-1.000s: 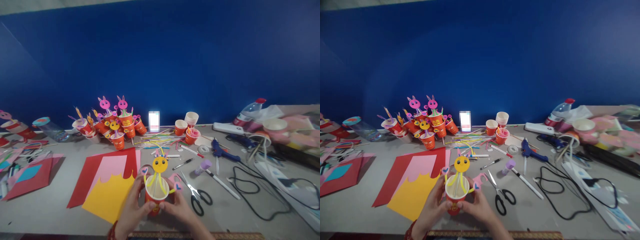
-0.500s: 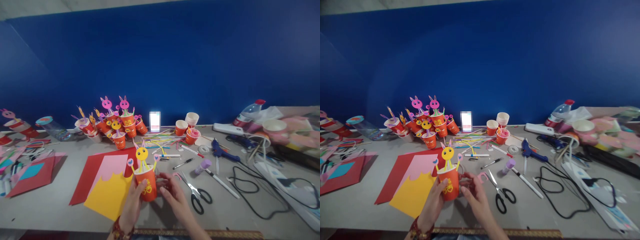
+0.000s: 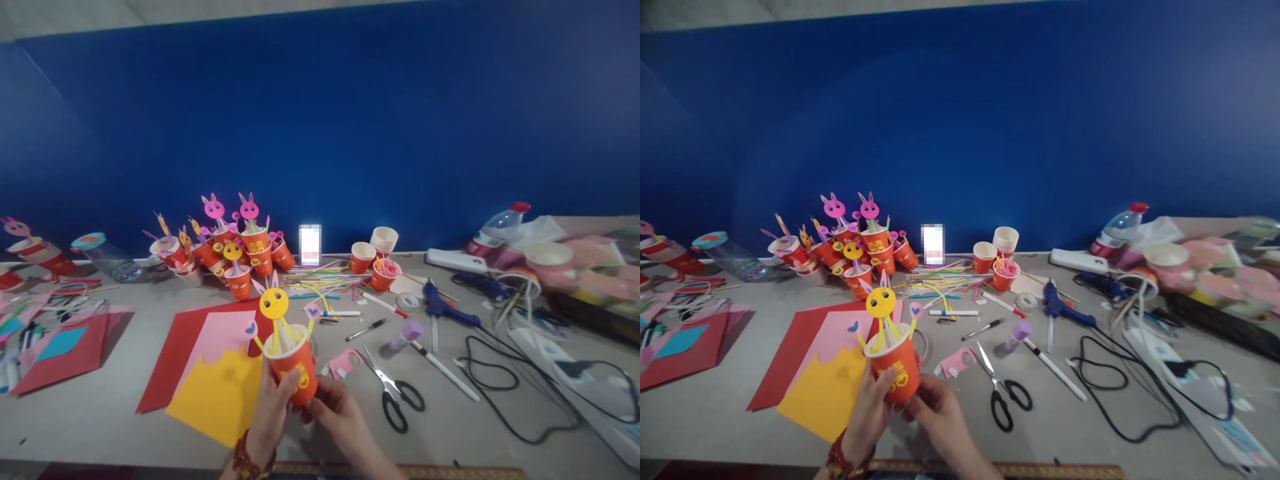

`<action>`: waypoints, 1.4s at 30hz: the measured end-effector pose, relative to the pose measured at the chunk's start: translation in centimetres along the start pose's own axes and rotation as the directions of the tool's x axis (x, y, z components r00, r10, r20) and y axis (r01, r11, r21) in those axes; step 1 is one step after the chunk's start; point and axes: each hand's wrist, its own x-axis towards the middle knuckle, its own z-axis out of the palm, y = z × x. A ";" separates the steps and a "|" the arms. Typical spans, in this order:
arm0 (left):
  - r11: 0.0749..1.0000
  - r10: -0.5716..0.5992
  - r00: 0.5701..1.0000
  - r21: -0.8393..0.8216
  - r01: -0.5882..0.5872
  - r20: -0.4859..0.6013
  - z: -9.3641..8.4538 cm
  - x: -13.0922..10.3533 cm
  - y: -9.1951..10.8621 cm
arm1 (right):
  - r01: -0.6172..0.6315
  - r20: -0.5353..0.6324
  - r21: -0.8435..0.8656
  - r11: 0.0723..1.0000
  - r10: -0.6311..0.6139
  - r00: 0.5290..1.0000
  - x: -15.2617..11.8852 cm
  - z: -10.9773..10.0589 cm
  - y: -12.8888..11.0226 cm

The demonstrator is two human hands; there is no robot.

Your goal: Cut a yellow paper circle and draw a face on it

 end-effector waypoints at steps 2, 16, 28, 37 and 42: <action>0.998 0.041 0.997 0.047 -0.044 0.058 -0.2 -0.2 -0.4 | 0.006 -0.022 0.008 1.000 -0.006 1.000 0.0 0.0 0.1; 0.976 0.189 0.976 0.090 -0.199 0.109 -0.2 0.0 -1.0 | 0.105 -0.063 -0.052 0.993 -0.108 0.992 -0.3 -0.3 1.1; 0.975 0.212 0.965 0.038 -0.220 0.154 -0.4 0.5 -0.1 | 0.127 -0.042 -0.237 0.963 -0.141 0.989 -0.8 -0.7 1.7; 0.975 0.222 0.962 -0.020 -0.222 0.159 -1.1 0.8 0.3 | 0.099 -0.055 -0.368 0.925 -0.128 0.990 -1.7 -1.4 2.8; 0.979 0.204 0.971 -0.027 -0.202 0.123 -1.1 0.8 0.5 | 0.104 -0.067 -0.380 0.919 -0.139 0.988 -1.8 -1.2 2.8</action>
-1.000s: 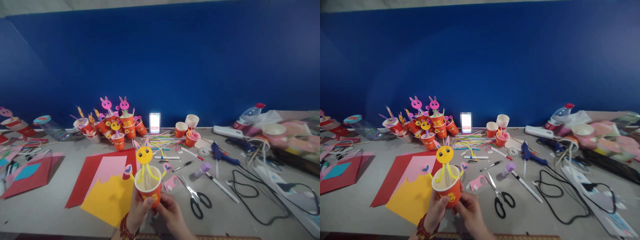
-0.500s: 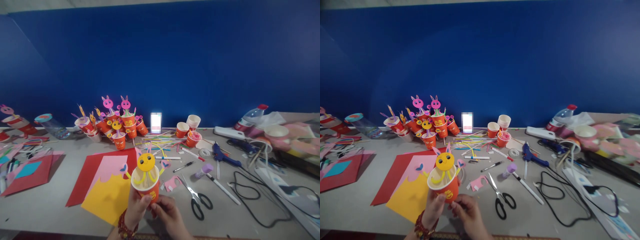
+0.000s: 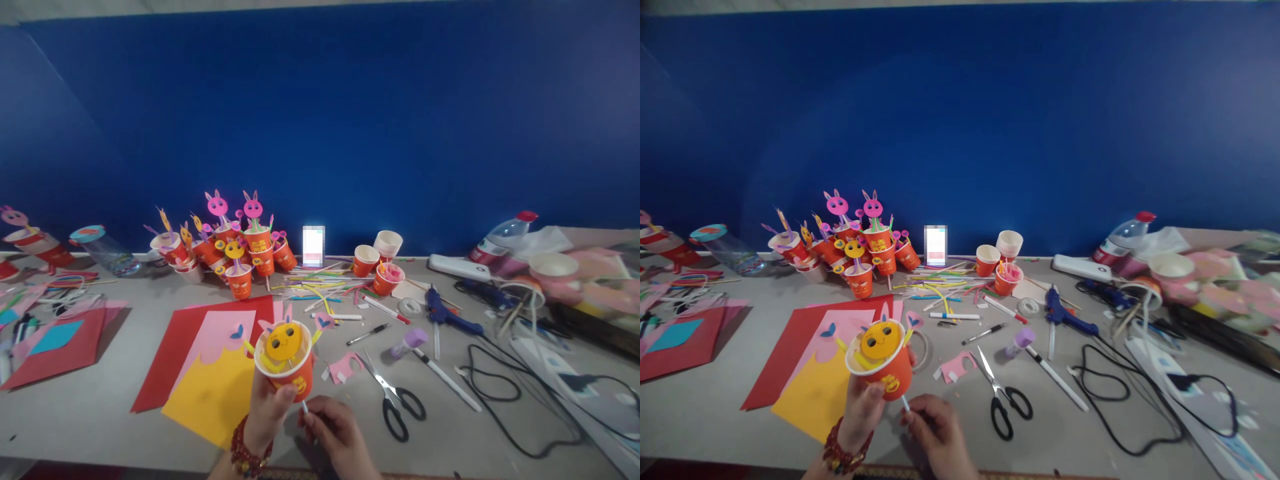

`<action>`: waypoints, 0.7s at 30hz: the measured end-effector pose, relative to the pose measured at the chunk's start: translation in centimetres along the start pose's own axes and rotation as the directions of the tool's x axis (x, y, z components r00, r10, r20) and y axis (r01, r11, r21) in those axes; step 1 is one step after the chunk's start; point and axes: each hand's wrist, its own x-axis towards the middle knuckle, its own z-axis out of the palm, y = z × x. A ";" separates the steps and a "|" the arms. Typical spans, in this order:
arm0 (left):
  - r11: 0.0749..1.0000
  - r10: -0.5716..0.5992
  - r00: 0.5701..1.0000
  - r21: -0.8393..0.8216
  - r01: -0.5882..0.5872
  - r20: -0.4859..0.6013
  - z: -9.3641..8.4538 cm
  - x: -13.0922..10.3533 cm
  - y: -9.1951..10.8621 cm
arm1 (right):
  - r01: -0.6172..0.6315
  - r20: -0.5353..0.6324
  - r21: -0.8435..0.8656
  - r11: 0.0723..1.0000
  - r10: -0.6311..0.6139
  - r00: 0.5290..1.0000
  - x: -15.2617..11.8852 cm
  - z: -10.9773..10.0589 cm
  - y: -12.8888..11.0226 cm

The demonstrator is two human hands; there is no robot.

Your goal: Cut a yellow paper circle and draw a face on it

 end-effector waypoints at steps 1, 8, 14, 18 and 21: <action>1.000 -0.006 1.000 0.010 0.006 -0.008 0.0 0.0 -0.1 | 0.001 -0.007 0.002 1.000 -0.001 1.000 0.1 0.0 -0.1; 0.994 -0.013 0.998 0.104 0.020 -0.064 0.7 -0.8 -2.0 | 0.052 -0.076 0.167 0.985 -0.040 0.996 1.3 0.4 -1.2; 0.998 -0.001 0.999 0.060 0.004 -0.044 0.5 -0.3 -1.2 | -0.012 -0.032 0.181 0.983 0.018 0.999 0.9 0.7 -0.4; 1.000 0.012 1.000 0.005 -0.012 -0.025 -0.2 0.4 0.0 | -0.076 -0.007 0.134 0.988 0.078 0.997 -0.1 0.6 0.5; 0.999 0.019 1.000 0.033 -0.020 0.016 -0.1 0.1 -0.3 | -0.068 -0.025 0.134 0.989 0.072 0.997 -0.1 0.4 0.4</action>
